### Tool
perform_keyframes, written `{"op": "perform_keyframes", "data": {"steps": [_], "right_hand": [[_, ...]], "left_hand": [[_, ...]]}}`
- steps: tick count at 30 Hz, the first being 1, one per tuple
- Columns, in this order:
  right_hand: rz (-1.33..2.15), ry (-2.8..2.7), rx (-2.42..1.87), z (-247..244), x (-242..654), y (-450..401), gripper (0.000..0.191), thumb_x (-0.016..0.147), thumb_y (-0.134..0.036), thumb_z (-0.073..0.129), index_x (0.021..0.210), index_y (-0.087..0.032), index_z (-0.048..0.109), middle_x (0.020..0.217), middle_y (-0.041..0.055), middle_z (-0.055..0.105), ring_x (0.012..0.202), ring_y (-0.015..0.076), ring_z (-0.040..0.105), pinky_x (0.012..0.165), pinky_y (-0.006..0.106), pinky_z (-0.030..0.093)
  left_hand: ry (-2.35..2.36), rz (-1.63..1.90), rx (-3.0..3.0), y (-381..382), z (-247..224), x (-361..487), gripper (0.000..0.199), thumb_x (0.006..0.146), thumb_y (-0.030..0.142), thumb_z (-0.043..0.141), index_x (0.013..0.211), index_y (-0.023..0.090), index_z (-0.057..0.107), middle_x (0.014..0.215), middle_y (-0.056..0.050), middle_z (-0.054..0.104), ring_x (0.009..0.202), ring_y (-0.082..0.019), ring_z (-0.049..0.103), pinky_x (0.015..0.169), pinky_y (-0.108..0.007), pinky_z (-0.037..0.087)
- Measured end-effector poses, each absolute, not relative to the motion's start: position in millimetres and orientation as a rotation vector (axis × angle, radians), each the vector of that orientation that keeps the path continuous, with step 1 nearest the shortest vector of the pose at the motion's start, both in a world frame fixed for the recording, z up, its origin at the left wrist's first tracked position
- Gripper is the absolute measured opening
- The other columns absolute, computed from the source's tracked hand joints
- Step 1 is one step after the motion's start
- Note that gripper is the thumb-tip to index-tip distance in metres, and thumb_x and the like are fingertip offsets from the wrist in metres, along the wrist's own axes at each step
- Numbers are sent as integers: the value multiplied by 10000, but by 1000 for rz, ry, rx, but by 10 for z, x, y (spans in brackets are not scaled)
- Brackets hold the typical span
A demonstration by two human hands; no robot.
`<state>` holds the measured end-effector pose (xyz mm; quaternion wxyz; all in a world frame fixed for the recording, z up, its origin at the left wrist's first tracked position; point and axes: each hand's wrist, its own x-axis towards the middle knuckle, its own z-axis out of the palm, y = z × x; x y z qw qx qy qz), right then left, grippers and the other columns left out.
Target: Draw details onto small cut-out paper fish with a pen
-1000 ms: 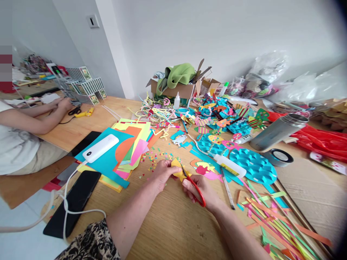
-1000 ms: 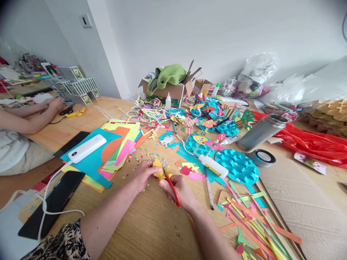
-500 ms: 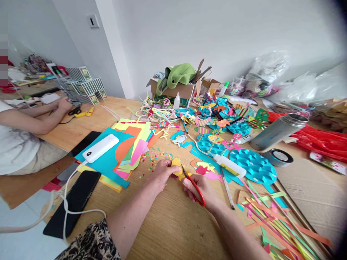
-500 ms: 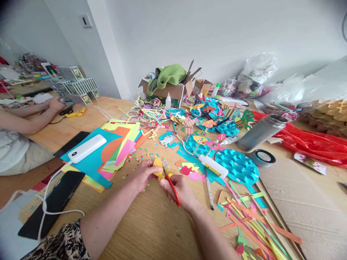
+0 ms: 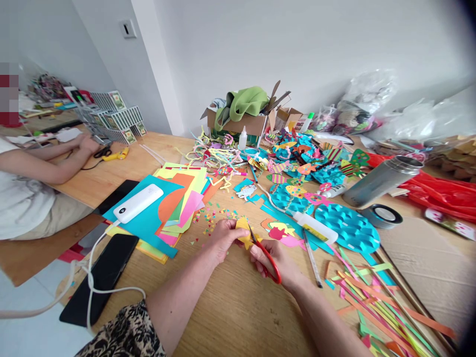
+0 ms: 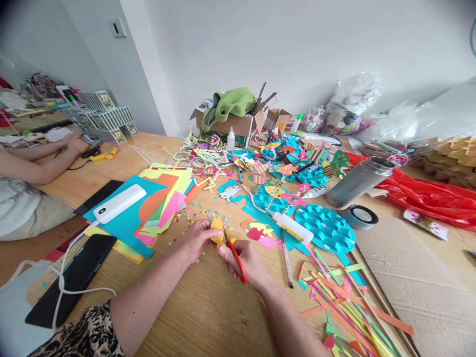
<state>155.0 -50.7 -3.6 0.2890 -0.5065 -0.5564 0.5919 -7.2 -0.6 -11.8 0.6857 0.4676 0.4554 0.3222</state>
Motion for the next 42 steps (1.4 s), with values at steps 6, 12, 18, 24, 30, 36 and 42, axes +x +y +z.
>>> {"op": "perform_keyframes", "data": {"steps": [6, 12, 18, 24, 30, 36, 42], "right_hand": [[1560, -1489, -1375, -43, 1544, -507, 553, 720, -713, 633, 570, -202, 487, 437, -24, 506, 364, 92, 426, 386, 225, 265], [1515, -1495, -1409, -19, 1531, -515, 566, 722, -726, 617, 543, -207, 479, 407, -26, 492, 353, 90, 412, 386, 227, 265], [1506, -1465, -1422, -21, 1524, -513, 570, 714, -738, 609, 547, -210, 473, 394, -28, 487, 334, 86, 394, 376, 225, 254], [1519, -1458, -1425, -9, 1518, -521, 565, 703, -735, 620, 560, -209, 470, 395, -35, 478, 331, 83, 383, 374, 224, 243], [1523, -1468, -1418, 13, 1520, -521, 563, 720, -730, 609, 572, -205, 468, 423, -37, 483, 348, 80, 397, 381, 220, 251], [1543, -1463, -1384, 22, 1520, -519, 575, 734, -753, 575, 600, -202, 476, 446, -32, 491, 363, 86, 421, 389, 220, 266], [1543, -1463, -1394, 13, 1520, -523, 580, 738, -762, 559, 619, -198, 494, 446, -37, 488, 362, 86, 419, 388, 218, 273]], "left_hand": [[1043, 675, 1064, -4, -124, -78, 311, 936, 353, 598, 1174, 153, 584, 1159, -82, 605, 965, -211, 625, 812, -401, 545], [1047, 664, 1052, 0, -125, -74, 326, 936, 353, 598, 1196, 158, 575, 1187, -88, 594, 992, -220, 619, 830, -414, 541], [1029, 687, 1019, -2, -111, -69, 312, 937, 352, 597, 1177, 154, 582, 1158, -83, 604, 962, -209, 625, 809, -399, 546], [992, 775, 960, -6, -101, -53, 224, 940, 351, 594, 994, 134, 619, 917, -29, 636, 739, -136, 617, 666, -300, 535], [959, 863, 886, -24, -51, -38, 231, 653, 314, 781, 702, 126, 656, 674, -10, 636, 594, -111, 564, 552, -221, 419], [955, 875, 858, -39, 8, -28, 218, 569, 316, 762, 662, 136, 682, 670, -35, 667, 596, -139, 579, 581, -248, 424], [956, 862, 852, -36, 10, -29, 254, 555, 323, 773, 701, 126, 704, 717, -60, 691, 612, -148, 592, 596, -253, 435]]}}
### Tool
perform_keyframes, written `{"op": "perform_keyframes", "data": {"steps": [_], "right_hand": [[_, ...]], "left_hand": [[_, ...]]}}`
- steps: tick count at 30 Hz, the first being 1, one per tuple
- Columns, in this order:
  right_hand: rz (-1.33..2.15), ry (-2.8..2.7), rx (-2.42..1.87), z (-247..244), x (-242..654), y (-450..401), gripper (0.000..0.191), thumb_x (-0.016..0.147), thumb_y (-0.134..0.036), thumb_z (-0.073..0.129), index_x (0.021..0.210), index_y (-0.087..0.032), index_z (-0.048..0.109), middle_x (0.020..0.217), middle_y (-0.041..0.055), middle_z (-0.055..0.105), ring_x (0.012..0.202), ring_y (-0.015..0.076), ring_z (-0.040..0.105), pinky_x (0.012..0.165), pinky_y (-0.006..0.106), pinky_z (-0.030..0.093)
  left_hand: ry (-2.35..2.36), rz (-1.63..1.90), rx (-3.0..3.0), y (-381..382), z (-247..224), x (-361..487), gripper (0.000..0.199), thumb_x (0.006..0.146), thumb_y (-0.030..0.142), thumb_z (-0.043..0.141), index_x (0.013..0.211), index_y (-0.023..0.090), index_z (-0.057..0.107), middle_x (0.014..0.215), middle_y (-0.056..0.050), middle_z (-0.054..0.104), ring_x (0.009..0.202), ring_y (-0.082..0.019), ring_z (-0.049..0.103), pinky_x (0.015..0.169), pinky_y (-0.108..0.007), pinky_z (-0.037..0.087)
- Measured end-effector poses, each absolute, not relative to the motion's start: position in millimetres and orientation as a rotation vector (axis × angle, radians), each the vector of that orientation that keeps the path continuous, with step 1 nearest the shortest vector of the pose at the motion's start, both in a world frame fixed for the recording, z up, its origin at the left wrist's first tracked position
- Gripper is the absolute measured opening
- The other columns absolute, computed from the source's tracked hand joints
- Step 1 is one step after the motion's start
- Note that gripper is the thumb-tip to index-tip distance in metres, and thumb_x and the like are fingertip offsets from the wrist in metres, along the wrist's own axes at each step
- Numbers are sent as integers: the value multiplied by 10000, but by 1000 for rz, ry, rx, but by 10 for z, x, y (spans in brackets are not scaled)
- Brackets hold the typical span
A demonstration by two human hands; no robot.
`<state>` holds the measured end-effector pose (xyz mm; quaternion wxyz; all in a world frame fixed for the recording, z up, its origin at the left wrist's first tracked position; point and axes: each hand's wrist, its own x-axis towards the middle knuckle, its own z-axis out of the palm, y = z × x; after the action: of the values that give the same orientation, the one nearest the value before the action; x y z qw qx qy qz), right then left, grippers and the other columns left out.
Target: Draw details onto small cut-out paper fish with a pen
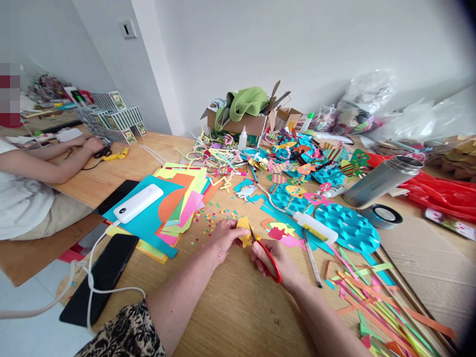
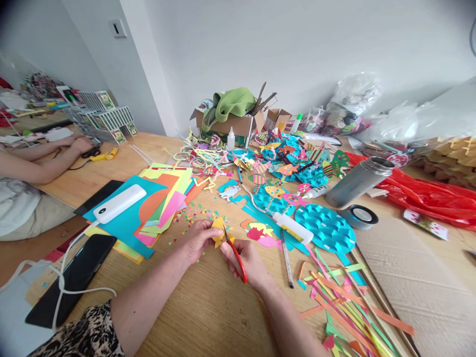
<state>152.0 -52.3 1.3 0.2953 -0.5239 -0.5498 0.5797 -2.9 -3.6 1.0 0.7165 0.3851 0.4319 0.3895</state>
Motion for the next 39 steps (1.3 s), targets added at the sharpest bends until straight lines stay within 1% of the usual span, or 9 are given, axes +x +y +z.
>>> {"op": "perform_keyframes", "data": {"steps": [5, 12, 18, 22, 25, 31, 39], "right_hand": [[1527, -1490, -1372, 15, 1515, -519, 580, 761, -752, 544, 608, -196, 487, 450, -35, 484, 366, 83, 414, 390, 215, 274], [1535, -1477, -1391, 21, 1518, -518, 587, 729, -764, 569, 598, -198, 480, 449, -33, 484, 363, 87, 418, 383, 219, 275], [1513, -1486, -1392, 0, 1522, -519, 570, 740, -743, 581, 589, -204, 474, 422, -33, 487, 350, 84, 394, 381, 222, 254], [1502, -1490, -1388, -16, 1526, -517, 569, 742, -739, 582, 592, -200, 478, 433, -32, 485, 352, 86, 399, 382, 224, 256], [1506, -1492, -1399, -25, 1528, -517, 563, 740, -734, 589, 595, -201, 478, 439, -33, 486, 354, 89, 407, 383, 226, 263], [1517, -1484, -1408, -13, 1518, -525, 562, 748, -736, 574, 590, -206, 479, 435, -34, 486, 352, 88, 405, 383, 226, 258], [1548, -1472, -1387, -6, 1517, -513, 566, 738, -743, 578, 600, -203, 479, 452, -33, 489, 364, 91, 415, 383, 223, 271]], "left_hand": [[956, 864, 852, -35, 4, -26, 255, 551, 334, 775, 677, 126, 698, 691, -56, 684, 601, -147, 589, 596, -255, 442], [955, 859, 851, -39, 20, -30, 249, 558, 316, 766, 705, 124, 707, 720, -64, 693, 623, -159, 604, 610, -264, 447], [943, 870, 848, -44, 31, -28, 236, 554, 332, 779, 632, 141, 664, 631, -23, 637, 578, -132, 558, 568, -241, 416], [923, 852, 845, -50, 39, -18, 275, 533, 351, 796, 659, 137, 678, 650, -31, 646, 585, -138, 561, 569, -245, 412], [918, 867, 838, -47, 36, -15, 261, 543, 346, 794, 645, 140, 670, 637, -22, 640, 582, -132, 559, 581, -245, 410], [917, 874, 831, -28, 8, -19, 253, 548, 321, 788, 685, 133, 688, 655, -27, 652, 607, -140, 569, 605, -248, 411], [930, 847, 854, -18, -11, -35, 258, 544, 319, 787, 692, 125, 703, 642, -35, 649, 604, -146, 572, 590, -247, 410]]}}
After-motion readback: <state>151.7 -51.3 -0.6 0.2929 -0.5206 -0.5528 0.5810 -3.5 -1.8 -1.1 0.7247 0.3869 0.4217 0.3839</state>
